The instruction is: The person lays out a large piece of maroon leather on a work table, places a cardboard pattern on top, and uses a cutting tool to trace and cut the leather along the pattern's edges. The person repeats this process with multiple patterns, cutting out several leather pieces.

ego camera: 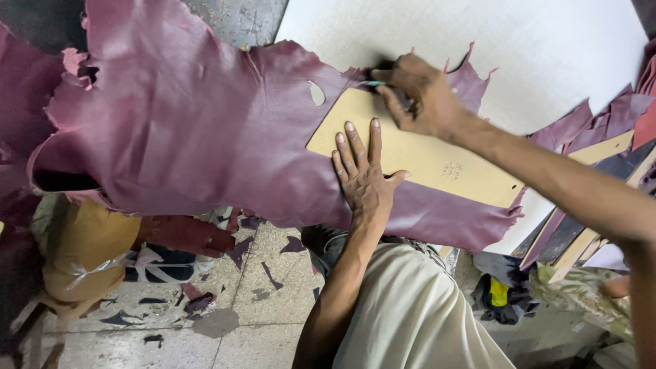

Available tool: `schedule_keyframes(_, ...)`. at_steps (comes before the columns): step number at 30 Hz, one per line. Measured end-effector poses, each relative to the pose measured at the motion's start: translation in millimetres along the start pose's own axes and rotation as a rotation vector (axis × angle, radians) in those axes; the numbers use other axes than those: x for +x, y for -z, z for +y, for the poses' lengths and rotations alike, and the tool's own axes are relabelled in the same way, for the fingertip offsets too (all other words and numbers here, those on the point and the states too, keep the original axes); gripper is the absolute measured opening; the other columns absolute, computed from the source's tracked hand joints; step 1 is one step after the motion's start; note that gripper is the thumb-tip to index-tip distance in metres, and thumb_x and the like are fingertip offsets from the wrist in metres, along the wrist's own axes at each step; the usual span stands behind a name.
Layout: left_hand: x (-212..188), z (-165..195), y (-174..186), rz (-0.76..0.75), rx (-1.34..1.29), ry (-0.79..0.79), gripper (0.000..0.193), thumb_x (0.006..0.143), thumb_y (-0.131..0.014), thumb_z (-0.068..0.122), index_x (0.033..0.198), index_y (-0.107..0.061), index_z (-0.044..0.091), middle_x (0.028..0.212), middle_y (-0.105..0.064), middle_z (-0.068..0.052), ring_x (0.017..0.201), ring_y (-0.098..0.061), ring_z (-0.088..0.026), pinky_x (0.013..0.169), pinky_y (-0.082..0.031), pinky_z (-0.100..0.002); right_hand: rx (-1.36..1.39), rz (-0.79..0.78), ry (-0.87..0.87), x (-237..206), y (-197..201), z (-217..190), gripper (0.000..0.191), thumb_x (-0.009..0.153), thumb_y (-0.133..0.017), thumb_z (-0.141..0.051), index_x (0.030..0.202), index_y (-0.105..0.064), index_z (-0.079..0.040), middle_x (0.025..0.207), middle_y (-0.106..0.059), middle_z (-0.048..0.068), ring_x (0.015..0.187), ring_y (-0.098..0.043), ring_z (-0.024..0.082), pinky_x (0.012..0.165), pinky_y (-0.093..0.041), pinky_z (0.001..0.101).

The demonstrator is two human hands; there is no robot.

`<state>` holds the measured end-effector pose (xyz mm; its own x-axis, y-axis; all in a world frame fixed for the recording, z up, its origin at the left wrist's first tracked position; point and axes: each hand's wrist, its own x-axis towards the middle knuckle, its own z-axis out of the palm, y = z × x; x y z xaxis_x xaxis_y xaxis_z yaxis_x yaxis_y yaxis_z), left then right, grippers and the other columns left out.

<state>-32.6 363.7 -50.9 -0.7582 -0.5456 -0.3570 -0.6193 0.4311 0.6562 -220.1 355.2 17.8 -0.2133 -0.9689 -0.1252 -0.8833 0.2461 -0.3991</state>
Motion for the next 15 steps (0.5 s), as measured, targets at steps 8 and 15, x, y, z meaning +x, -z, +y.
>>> schedule_keyframes(8,-5,4,1,-0.012,0.027,0.014,0.113,0.065,-0.082,0.068,0.155,-0.038,0.016,0.168,-0.010,-0.024,0.155,-0.012,-0.045,0.125,-0.012,-0.057,0.061,0.177,-0.022,-3,-38,-22,0.041,0.089,-0.072,0.001,0.129,-0.068,0.007,0.100,-0.060,0.015,0.090,-0.058,0.031,0.078,-0.052,0.0395)
schedule_keyframes(15,-3,12,5,-0.010,0.068,0.018,0.123,0.063,-0.083,0.071,0.157,-0.030,0.012,0.167,-0.004,-0.028,0.155,-0.005,-0.048,0.125,-0.010,-0.060,-0.097,0.121,0.064,-16,-35,-15,0.057,0.077,-0.075,-0.008,0.128,-0.062,0.012,0.112,-0.062,0.017,0.099,-0.059,0.032,0.081,-0.055,0.0381)
